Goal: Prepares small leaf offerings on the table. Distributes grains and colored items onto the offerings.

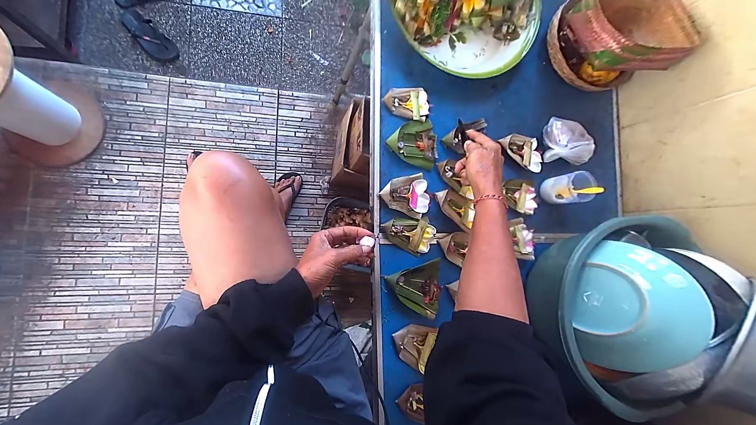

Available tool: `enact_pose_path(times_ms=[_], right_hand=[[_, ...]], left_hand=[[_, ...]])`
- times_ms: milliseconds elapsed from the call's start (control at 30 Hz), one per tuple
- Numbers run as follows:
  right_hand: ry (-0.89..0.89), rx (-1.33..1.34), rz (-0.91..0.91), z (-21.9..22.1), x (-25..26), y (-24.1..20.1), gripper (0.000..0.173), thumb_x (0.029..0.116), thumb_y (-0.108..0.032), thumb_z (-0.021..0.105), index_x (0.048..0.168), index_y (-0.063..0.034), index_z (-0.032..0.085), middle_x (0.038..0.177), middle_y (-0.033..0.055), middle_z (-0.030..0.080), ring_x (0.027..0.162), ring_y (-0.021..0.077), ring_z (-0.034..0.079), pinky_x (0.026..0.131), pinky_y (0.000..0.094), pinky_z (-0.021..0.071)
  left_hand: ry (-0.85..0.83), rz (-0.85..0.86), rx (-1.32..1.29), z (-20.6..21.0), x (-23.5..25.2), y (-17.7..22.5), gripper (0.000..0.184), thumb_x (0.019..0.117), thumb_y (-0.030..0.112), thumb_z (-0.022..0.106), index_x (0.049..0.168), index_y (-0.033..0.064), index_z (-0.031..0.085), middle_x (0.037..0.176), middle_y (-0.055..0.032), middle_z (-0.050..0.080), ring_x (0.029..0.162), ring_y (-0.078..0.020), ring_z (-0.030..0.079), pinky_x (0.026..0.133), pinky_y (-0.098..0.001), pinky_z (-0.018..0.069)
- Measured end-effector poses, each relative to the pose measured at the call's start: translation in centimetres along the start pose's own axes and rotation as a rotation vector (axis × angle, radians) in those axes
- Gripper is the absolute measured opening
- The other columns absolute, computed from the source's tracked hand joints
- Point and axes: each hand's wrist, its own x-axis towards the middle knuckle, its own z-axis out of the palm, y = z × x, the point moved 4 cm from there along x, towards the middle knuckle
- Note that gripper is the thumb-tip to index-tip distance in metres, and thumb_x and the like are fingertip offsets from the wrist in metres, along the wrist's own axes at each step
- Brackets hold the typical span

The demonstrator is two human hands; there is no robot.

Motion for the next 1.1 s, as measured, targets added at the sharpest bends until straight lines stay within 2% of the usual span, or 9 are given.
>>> enact_pose_path(times_ms=[167,367,467,533,667,800,867,933,1100], right_hand=[[-0.001,0.019,-0.048,-0.2,-0.1,-0.3,0.043,0.1089,-0.019,0.038,0.151,-0.0125,0.045,0.106,0.0208,0.065,0.068,0.0236,0.06,0.063,0.0411,0.0515],[-0.005,0.016,-0.054,-0.1,0.1,-0.1,0.039,0.1106,-0.018,0.036,0.146,-0.0113,0.051,0.106,0.019,0.065,0.066,0.0214,0.059,0.062,0.0388,0.0507],[-0.011,0.002,-0.012,0.0,0.2,0.0,0.043,0.1105,-0.023,0.036,0.148,-0.0125,0.054,0.093,0.0158,0.065,0.061,0.0189,0.053,0.059,0.037,0.0468],[-0.01,-0.011,0.018,-0.1,0.3,0.1,0.044,0.1104,-0.029,0.035,0.143,-0.0116,0.058,0.084,0.0128,0.064,0.058,0.0177,0.051,0.058,0.0367,0.046],[0.015,0.022,-0.015,-1.1,-0.4,-0.4,0.045,0.1109,-0.032,0.032,0.136,-0.0095,0.063,0.081,0.0107,0.063,0.06,0.0179,0.051,0.061,0.0387,0.0456],[-0.027,0.192,-0.276,-1.3,-7.6,-2.7,0.046,0.1105,-0.028,0.032,0.142,-0.0051,0.057,0.074,0.004,0.061,0.052,0.0089,0.05,0.051,0.0283,0.0453],[-0.147,0.196,-0.393,0.1,-13.9,-3.3,0.046,0.1103,-0.026,0.034,0.146,-0.006,0.054,0.073,0.0055,0.061,0.053,0.0118,0.049,0.05,0.0309,0.044],[-0.21,0.115,-0.506,1.8,-19.9,-3.0,0.043,0.1098,-0.023,0.035,0.143,-0.0076,0.057,0.063,0.0046,0.054,0.047,0.0157,0.046,0.044,0.034,0.0419],[-0.152,-0.033,-0.563,4.3,-24.7,-0.9,0.042,0.1086,-0.024,0.039,0.142,-0.0195,0.064,0.07,0.0037,0.062,0.06,0.0199,0.056,0.057,0.0461,0.048]], left_hand=[[0.007,-0.011,0.016,0.1,-0.1,0.1,0.019,0.091,-0.014,0.063,0.108,-0.0075,0.068,0.092,-0.0116,0.071,0.08,-0.0159,0.07,0.082,-0.0293,0.0598],[0.005,-0.014,0.011,0.1,0.0,0.1,0.02,0.0909,-0.014,0.062,0.109,-0.0076,0.068,0.093,-0.0121,0.071,0.081,-0.0161,0.07,0.082,-0.0292,0.0599],[0.009,-0.014,0.016,0.1,-0.1,0.2,0.02,0.0913,-0.014,0.062,0.11,-0.0077,0.067,0.093,-0.0126,0.071,0.081,-0.0163,0.07,0.082,-0.0294,0.0599],[0.018,-0.012,0.019,0.1,-0.1,0.2,0.022,0.0914,-0.015,0.061,0.111,-0.0075,0.067,0.092,-0.0126,0.071,0.08,-0.0163,0.07,0.081,-0.0294,0.0597],[0.016,0.001,0.025,0.0,0.0,0.2,0.023,0.0915,-0.014,0.062,0.113,-0.0075,0.067,0.093,-0.0124,0.07,0.079,-0.0162,0.069,0.081,-0.0292,0.0594],[0.038,0.043,-0.021,-0.3,0.3,0.1,0.03,0.0895,-0.016,0.063,0.117,-0.0055,0.062,0.095,-0.0127,0.07,0.081,-0.0176,0.07,0.08,-0.0312,0.06],[0.057,0.063,-0.047,-0.7,0.6,-0.2,0.024,0.0891,-0.015,0.064,0.11,-0.004,0.062,0.091,-0.0118,0.07,0.079,-0.0173,0.07,0.078,-0.0314,0.0605],[0.066,0.068,-0.061,-0.8,0.6,-0.2,0.02,0.0893,-0.014,0.065,0.107,-0.0038,0.063,0.09,-0.0115,0.07,0.077,-0.0172,0.07,0.077,-0.0311,0.0608],[0.082,0.094,-0.048,-0.8,0.4,0.1,0.018,0.0908,-0.011,0.065,0.106,-0.0022,0.063,0.092,-0.0091,0.07,0.081,-0.0153,0.071,0.08,-0.0307,0.0611]])
